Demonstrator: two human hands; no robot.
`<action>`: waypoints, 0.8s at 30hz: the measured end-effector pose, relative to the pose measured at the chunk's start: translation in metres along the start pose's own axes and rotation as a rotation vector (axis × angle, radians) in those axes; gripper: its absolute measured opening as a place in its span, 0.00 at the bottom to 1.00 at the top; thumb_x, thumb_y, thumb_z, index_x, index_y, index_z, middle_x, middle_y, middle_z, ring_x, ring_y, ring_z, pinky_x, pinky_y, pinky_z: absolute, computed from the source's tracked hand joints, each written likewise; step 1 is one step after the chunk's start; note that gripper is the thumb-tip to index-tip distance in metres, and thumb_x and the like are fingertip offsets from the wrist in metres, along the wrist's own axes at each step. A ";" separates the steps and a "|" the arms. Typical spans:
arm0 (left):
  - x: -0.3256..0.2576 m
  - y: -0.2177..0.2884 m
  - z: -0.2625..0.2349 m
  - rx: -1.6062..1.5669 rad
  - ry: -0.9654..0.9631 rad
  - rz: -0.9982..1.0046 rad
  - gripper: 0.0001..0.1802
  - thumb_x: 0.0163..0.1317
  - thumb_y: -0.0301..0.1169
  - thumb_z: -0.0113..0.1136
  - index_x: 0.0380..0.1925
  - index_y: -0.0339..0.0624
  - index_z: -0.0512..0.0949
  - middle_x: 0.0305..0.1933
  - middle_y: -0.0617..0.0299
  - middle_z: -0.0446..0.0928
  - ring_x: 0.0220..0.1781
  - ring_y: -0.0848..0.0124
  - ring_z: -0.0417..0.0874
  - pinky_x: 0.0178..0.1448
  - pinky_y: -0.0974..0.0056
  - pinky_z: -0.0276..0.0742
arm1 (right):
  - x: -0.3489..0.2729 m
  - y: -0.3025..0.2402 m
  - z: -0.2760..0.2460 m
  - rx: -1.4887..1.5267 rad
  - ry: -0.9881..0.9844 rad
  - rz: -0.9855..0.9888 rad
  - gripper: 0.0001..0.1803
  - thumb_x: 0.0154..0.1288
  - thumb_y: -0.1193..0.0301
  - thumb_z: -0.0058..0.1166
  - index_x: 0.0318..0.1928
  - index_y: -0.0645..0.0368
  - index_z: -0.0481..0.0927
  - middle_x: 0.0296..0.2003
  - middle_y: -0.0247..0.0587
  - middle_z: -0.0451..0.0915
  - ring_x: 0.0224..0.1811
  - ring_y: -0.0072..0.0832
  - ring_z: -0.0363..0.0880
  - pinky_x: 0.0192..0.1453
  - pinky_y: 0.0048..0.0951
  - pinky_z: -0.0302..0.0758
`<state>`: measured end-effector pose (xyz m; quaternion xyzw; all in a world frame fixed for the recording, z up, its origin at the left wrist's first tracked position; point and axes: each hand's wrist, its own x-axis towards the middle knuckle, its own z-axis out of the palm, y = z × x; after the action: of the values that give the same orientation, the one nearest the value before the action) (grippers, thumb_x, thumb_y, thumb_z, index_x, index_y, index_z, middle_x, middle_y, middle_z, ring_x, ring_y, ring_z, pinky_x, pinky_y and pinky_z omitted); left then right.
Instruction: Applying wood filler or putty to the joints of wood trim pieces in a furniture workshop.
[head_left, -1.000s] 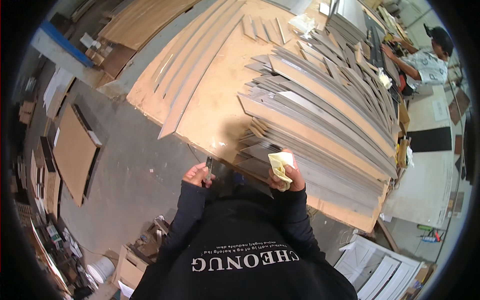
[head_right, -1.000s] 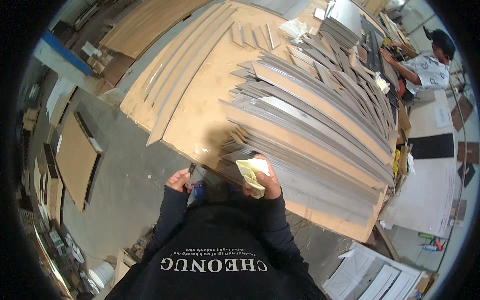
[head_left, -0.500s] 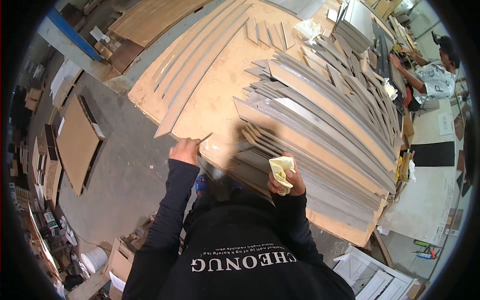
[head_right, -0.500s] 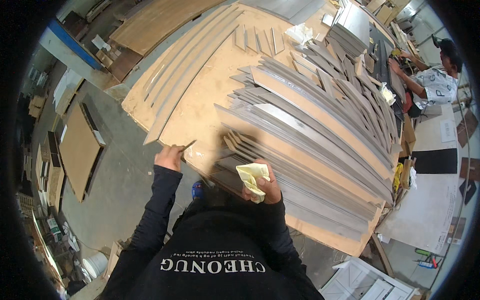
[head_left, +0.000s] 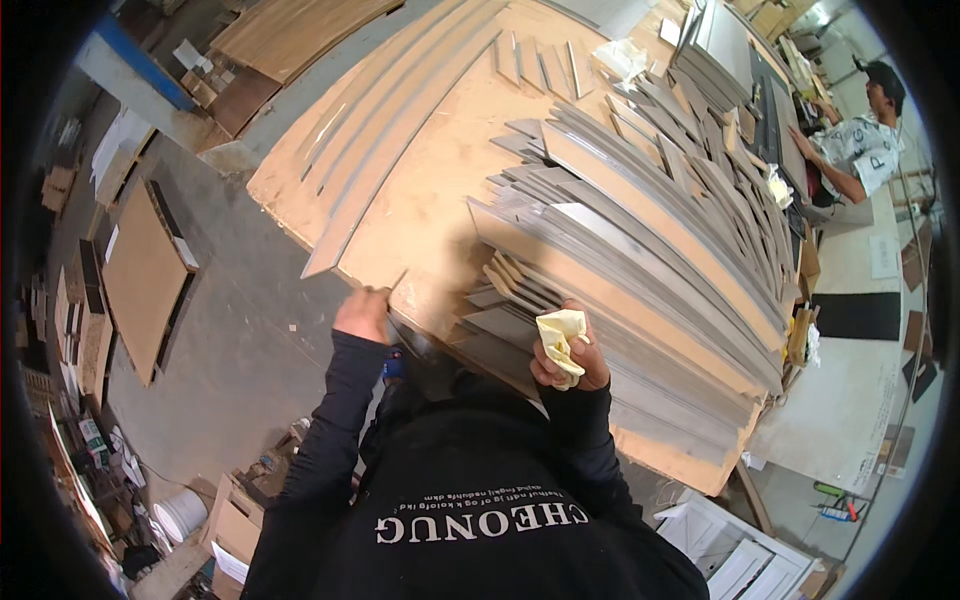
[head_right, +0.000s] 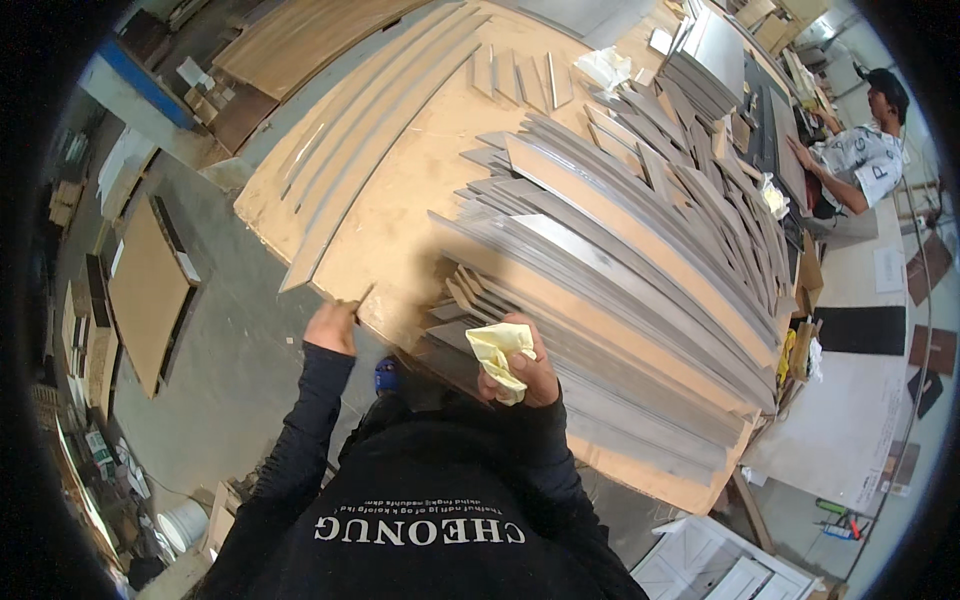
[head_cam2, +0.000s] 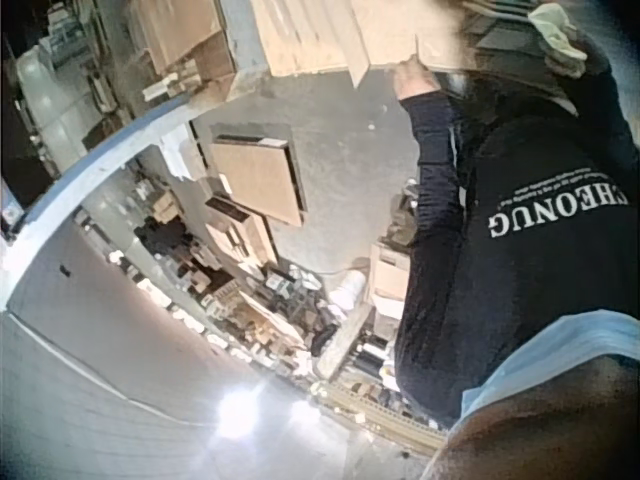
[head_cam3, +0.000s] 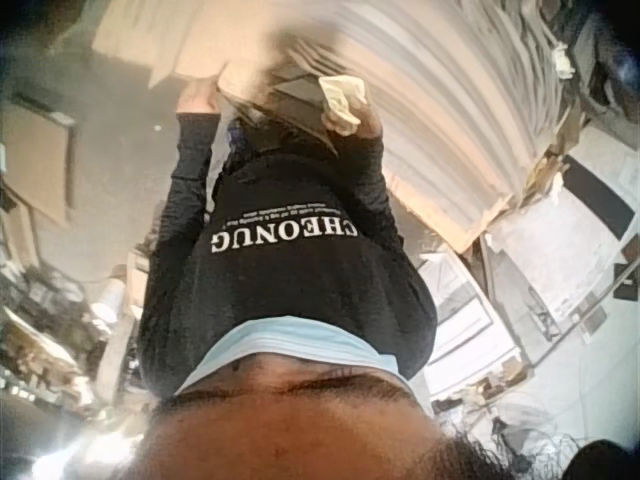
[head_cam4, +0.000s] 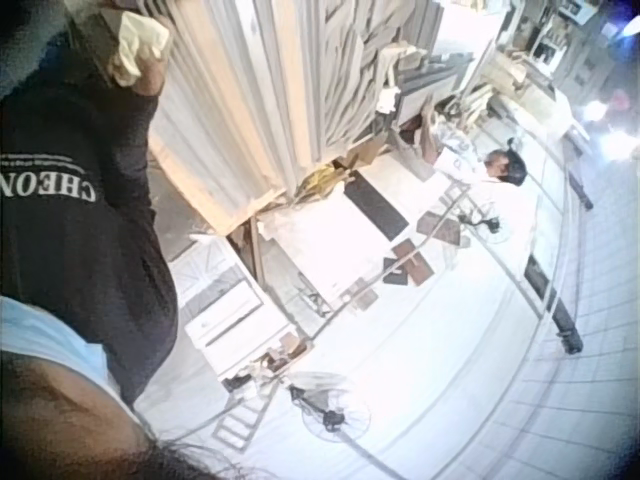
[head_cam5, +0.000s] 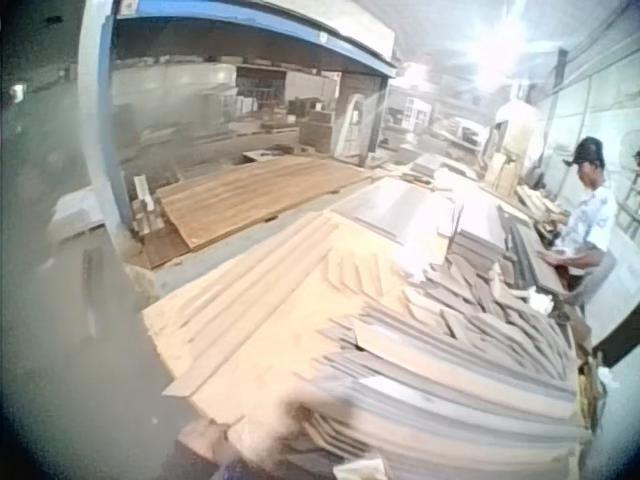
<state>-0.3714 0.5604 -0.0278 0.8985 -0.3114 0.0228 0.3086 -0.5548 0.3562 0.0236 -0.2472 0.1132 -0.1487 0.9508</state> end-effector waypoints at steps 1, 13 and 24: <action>-0.003 0.003 0.002 0.046 -0.060 0.139 0.12 0.50 0.22 0.52 0.35 0.43 0.78 0.30 0.51 0.73 0.36 0.54 0.75 0.39 0.54 0.70 | 0.002 0.001 0.003 -0.006 0.026 -0.018 0.28 0.54 0.67 0.54 0.55 0.57 0.60 0.27 0.50 0.74 0.14 0.27 0.68 0.19 0.29 0.69; -0.071 -0.080 0.036 -1.134 0.000 -1.126 0.07 0.56 0.26 0.59 0.34 0.37 0.74 0.22 0.62 0.75 0.19 0.73 0.74 0.21 0.70 0.69 | 0.007 -0.005 0.008 -0.069 0.099 -0.045 0.29 0.52 0.65 0.56 0.54 0.54 0.61 0.30 0.46 0.73 0.16 0.27 0.67 0.17 0.28 0.67; -0.060 -0.030 0.042 -1.313 0.036 -0.960 0.08 0.56 0.28 0.61 0.34 0.37 0.76 0.24 0.66 0.77 0.20 0.79 0.74 0.24 0.74 0.70 | 0.015 0.006 0.009 -0.065 0.099 -0.008 0.29 0.52 0.66 0.58 0.55 0.52 0.61 0.32 0.46 0.74 0.15 0.26 0.66 0.17 0.29 0.69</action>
<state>-0.4090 0.5878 -0.0914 0.5696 0.1630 -0.2845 0.7537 -0.5371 0.3598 0.0260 -0.2707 0.1638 -0.1609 0.9349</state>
